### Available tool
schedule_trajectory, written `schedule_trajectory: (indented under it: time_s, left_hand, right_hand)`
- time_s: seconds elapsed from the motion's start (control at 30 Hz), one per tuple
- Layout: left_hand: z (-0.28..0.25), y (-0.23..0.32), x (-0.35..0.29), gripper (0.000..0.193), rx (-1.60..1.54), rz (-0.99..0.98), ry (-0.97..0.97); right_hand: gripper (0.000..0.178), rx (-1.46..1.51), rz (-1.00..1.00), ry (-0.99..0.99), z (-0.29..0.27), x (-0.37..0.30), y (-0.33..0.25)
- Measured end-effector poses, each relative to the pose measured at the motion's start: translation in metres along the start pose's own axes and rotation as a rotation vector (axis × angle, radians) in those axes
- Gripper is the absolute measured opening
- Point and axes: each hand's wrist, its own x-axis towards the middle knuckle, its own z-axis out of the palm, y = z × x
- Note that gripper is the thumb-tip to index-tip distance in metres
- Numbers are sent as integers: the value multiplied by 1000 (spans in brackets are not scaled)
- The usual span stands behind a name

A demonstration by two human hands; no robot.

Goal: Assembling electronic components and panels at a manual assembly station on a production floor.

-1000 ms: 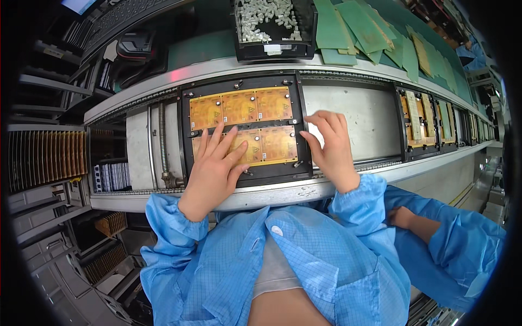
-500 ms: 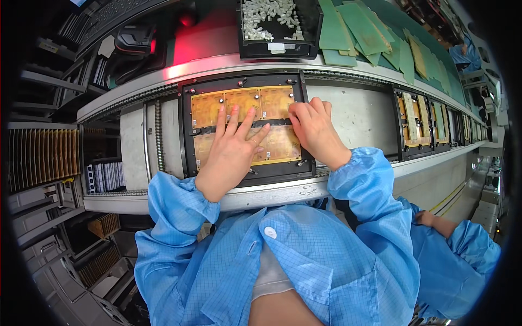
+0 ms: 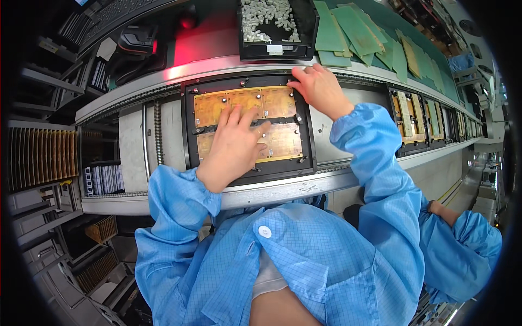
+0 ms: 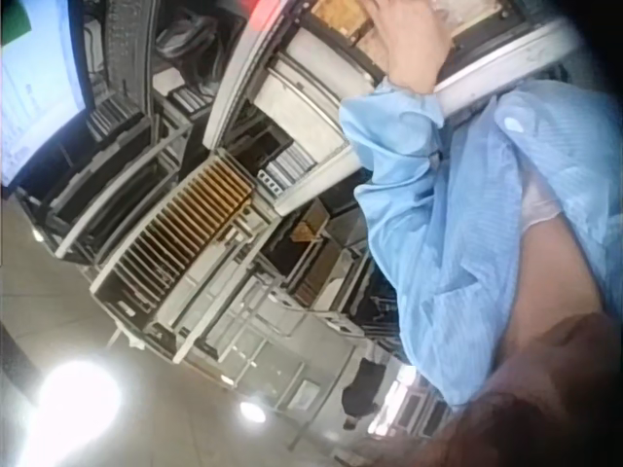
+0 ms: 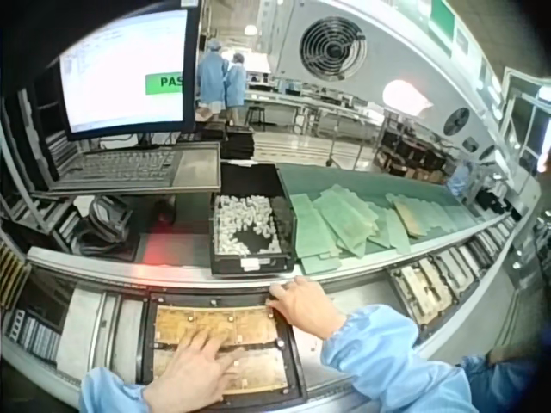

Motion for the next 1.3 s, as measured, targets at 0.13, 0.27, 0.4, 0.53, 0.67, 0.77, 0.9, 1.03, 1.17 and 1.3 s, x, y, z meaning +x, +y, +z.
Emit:
schedule_trajectory:
  time_s: [0.13,0.27,0.4,0.53,0.67,0.77,0.9,1.03,1.17,1.3]
  left_hand:
    - [7,3,3,61,-80,-63,74]
    - [12,6,5,63,122,-46,54]
    - [14,5,2,60,126,-44,87]
    - [-3,-21,2,42,-214,40,174]
    - [-13,-85,-2,26,-107,-336,609]
    - [-13,-110,-11,25,37,-485,529]
    - [-12,-118,-9,24,-7,-492,549]
    - [-18,-128,3,21,-12,-465,505]
    - [-12,-138,27,24,105,-424,433]
    - [-7,-132,21,18,111,-430,461]
  right_hand:
    - [20,-1,-192,-158,-6,22,6]
    - [29,-16,-7,-297,-6,34,-4]
    - [35,-44,77,-219,-4,24,-14]
    - [43,-83,91,-141,-18,21,-32]
    - [37,77,7,-153,-12,25,-49]
    - [39,72,-121,-78,6,40,-56]
    - [36,38,-195,-64,21,62,-67]
    - [26,-100,-236,-144,17,78,-69]
    - [19,-274,-170,-279,13,79,-70]
    - [12,25,-251,-29,44,86,-86]
